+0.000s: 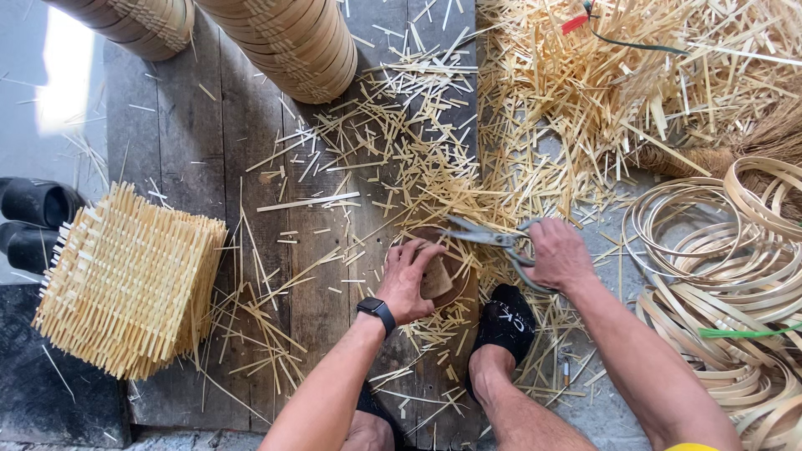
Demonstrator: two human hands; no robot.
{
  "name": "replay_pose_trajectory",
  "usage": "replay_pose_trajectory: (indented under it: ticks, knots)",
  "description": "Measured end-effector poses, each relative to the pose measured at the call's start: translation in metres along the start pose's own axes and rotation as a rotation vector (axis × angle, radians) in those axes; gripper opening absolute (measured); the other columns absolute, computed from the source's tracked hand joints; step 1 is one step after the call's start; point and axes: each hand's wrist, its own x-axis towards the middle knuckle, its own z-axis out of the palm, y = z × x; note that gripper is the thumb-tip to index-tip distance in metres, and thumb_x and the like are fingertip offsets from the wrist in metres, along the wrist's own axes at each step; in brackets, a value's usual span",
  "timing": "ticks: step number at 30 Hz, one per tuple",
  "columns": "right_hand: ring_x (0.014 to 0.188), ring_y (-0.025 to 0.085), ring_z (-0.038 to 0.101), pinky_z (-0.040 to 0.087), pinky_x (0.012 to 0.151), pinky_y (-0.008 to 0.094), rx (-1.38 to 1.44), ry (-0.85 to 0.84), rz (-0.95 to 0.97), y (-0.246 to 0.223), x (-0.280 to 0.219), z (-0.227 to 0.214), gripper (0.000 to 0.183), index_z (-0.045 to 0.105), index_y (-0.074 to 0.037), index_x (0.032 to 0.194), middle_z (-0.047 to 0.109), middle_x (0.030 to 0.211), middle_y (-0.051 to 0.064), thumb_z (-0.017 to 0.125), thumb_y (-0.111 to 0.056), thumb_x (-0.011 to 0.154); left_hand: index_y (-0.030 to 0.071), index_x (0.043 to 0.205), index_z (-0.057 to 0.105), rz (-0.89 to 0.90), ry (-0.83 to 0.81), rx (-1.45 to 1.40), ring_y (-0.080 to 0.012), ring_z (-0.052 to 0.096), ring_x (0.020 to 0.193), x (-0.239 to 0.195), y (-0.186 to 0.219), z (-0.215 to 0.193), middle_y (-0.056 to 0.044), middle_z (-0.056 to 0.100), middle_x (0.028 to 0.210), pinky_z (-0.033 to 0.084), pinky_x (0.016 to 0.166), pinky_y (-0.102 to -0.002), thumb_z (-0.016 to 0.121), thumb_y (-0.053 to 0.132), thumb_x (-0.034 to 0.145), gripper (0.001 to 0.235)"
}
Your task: The person weaves bamboo strips into circular mats using a wooden template and shears. They repeatedly place the template on the mat, trim excess strips, and stack the finished pieces.
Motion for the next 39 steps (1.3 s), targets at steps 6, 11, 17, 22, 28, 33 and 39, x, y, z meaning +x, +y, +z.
replay_pose_trajectory:
  ticks: [6,11,17,22,28,33,39]
  knots:
    - [0.083,0.022,0.065,0.057,0.072,0.038,-0.034,-0.097,-0.010,-0.016,0.017,0.013,0.029,0.064,-0.007,0.092,0.065,0.089,0.009,0.072,-0.033,0.084,0.027,0.141,0.046,0.098,-0.054,0.101,-0.0485,0.032,0.137,0.003,0.001,-0.007,-0.015,0.036,0.153,0.035,0.114,-0.058,0.090,0.015,0.050,0.101]
    - [0.082,0.023,0.066,0.057,0.073,0.039,0.052,-0.117,0.063,0.001,0.009,0.008,0.030,0.066,-0.009,0.094,0.066,0.086,0.010,0.072,-0.037,0.086,0.018,0.149,0.033,-0.199,0.379,-0.108,-0.0512,0.034,0.135,-0.015,0.019,0.025,-0.027,0.028,0.147,0.036,0.112,-0.059,0.093,0.030,0.059,0.109]
    - [0.078,0.024,0.064,0.057,0.069,0.038,-0.041,0.081,-0.063,-0.015,0.009,-0.006,0.052,0.065,-0.004,0.089,0.064,0.082,0.012,0.078,-0.050,0.067,0.018,0.156,0.033,-0.035,0.261,-0.005,-0.0521,0.039,0.133,-0.011,0.018,0.037,-0.028,0.033,0.150,0.039,0.113,-0.055,0.079,0.023,0.061,0.105]
    - [0.078,0.019,0.064,0.056,0.067,0.035,0.065,-0.312,0.080,-0.008,0.011,0.001,0.032,0.065,-0.012,0.099,0.066,0.086,0.007,0.068,-0.043,0.096,0.019,0.155,0.035,-0.008,0.160,0.006,-0.0495,0.038,0.134,-0.010,0.010,0.029,-0.026,0.034,0.153,0.039,0.114,-0.054,0.079,0.023,0.059,0.106]
    - [0.103,0.025,0.059,0.052,0.089,0.039,0.151,-0.057,0.571,0.015,-0.004,0.024,0.049,0.062,-0.003,0.110,0.061,0.110,0.014,0.081,-0.039,0.082,0.014,0.156,0.039,-0.200,0.393,-0.254,-0.0423,0.038,0.142,0.008,-0.034,0.035,-0.025,0.045,0.151,0.028,0.117,-0.053,0.075,0.045,0.087,0.084]
    - [0.116,0.031,0.055,0.051,0.096,0.044,0.355,0.062,0.562,0.002,-0.017,0.019,0.067,0.059,0.002,0.128,0.055,0.124,0.022,0.086,-0.027,0.074,0.015,0.130,0.070,-0.499,0.277,-0.256,-0.0348,0.050,0.128,0.043,-0.070,0.038,-0.018,0.062,0.127,0.038,0.112,-0.047,0.066,0.055,0.090,0.056]
    - [0.090,0.015,0.069,0.057,0.082,0.031,1.202,-0.268,0.447,-0.069,-0.003,0.010,0.039,0.071,-0.004,0.120,0.076,0.103,0.009,0.078,-0.025,0.087,0.008,0.103,0.081,-0.467,0.326,-0.509,-0.0261,0.066,0.101,0.069,-0.062,0.063,-0.012,0.065,0.109,0.052,0.090,-0.038,0.083,0.040,0.078,0.041]
